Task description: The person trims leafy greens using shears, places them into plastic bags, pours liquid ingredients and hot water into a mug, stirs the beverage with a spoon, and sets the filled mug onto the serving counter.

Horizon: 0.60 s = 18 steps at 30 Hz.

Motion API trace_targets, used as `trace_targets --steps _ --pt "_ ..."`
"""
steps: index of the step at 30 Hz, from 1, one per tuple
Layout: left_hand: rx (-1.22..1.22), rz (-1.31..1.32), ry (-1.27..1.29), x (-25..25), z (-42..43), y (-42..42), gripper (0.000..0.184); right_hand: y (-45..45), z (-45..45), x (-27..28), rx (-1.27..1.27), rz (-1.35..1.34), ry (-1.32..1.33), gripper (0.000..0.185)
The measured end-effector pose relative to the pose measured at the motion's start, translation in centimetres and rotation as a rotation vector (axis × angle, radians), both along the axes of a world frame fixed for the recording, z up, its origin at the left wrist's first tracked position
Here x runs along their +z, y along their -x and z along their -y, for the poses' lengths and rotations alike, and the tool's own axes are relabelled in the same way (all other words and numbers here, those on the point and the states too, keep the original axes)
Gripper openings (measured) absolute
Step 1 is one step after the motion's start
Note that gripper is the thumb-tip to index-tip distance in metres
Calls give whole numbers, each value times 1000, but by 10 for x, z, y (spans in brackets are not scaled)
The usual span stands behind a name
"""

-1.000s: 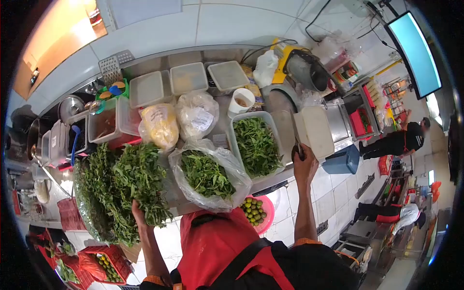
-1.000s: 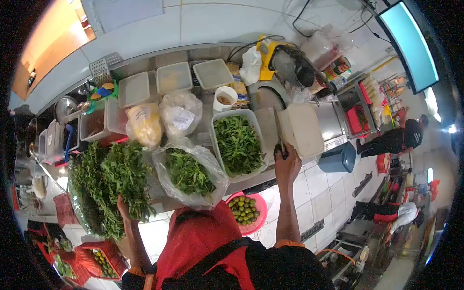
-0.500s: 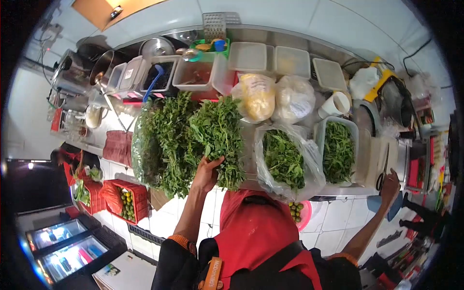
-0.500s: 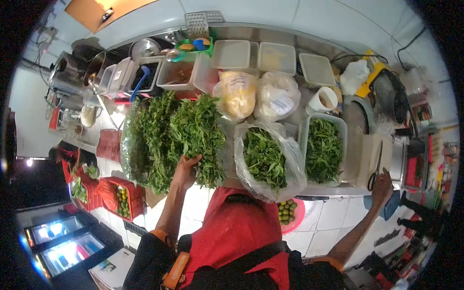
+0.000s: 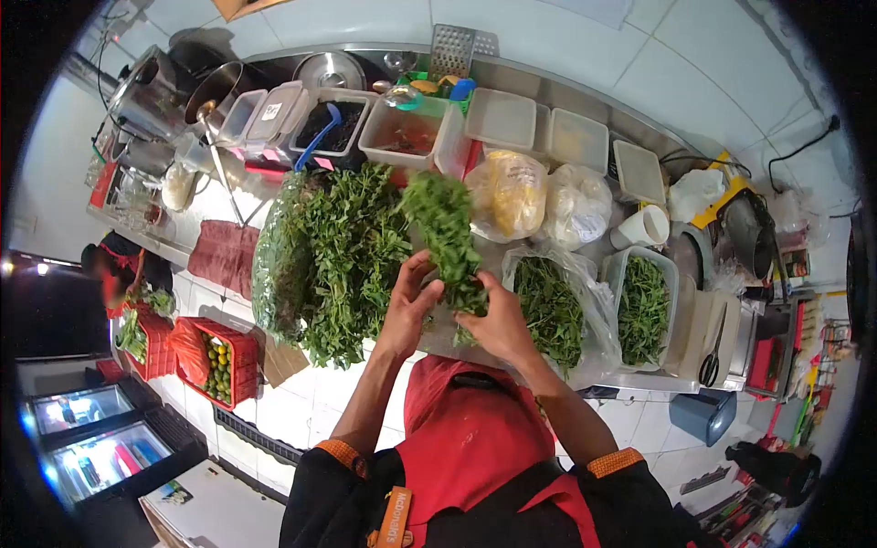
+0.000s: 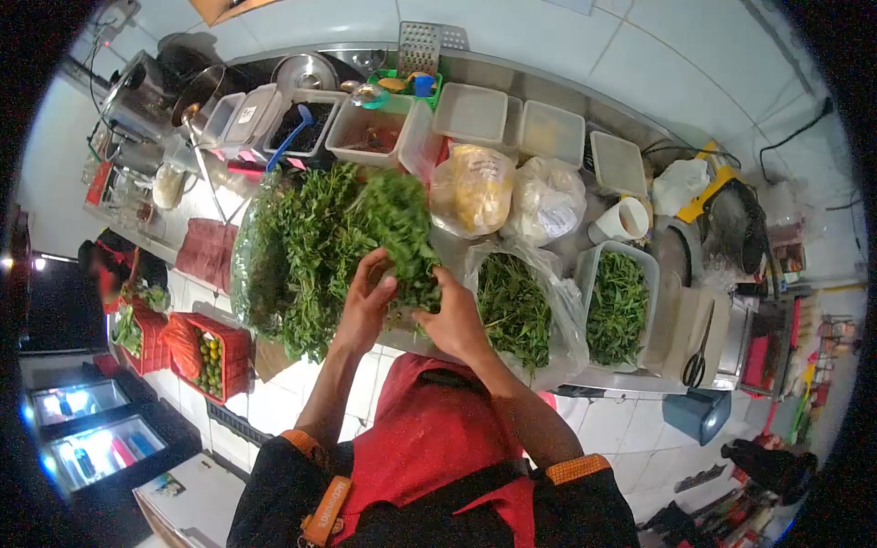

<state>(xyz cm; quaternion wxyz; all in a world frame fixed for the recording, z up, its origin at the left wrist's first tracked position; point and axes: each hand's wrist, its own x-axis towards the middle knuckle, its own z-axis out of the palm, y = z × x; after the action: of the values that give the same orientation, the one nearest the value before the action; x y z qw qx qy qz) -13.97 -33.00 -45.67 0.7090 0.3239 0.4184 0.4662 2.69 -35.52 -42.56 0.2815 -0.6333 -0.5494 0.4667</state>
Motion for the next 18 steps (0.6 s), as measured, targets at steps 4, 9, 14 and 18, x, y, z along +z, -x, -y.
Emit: trace_targets --steps 4,9,14,18 --pt "60 58 154 -11 -3 12 50 -5 -4 -18 -120 -588 112 52" --pt "-104 198 468 -22 -19 5 81 -7 3 -24 -149 -922 333 50" --pt "-203 700 311 -15 -35 -12 81 0 3 -22 -118 -938 343 44" --pt "-227 286 450 -22 -43 -5 76 1 8 4 55 266 -218 41"
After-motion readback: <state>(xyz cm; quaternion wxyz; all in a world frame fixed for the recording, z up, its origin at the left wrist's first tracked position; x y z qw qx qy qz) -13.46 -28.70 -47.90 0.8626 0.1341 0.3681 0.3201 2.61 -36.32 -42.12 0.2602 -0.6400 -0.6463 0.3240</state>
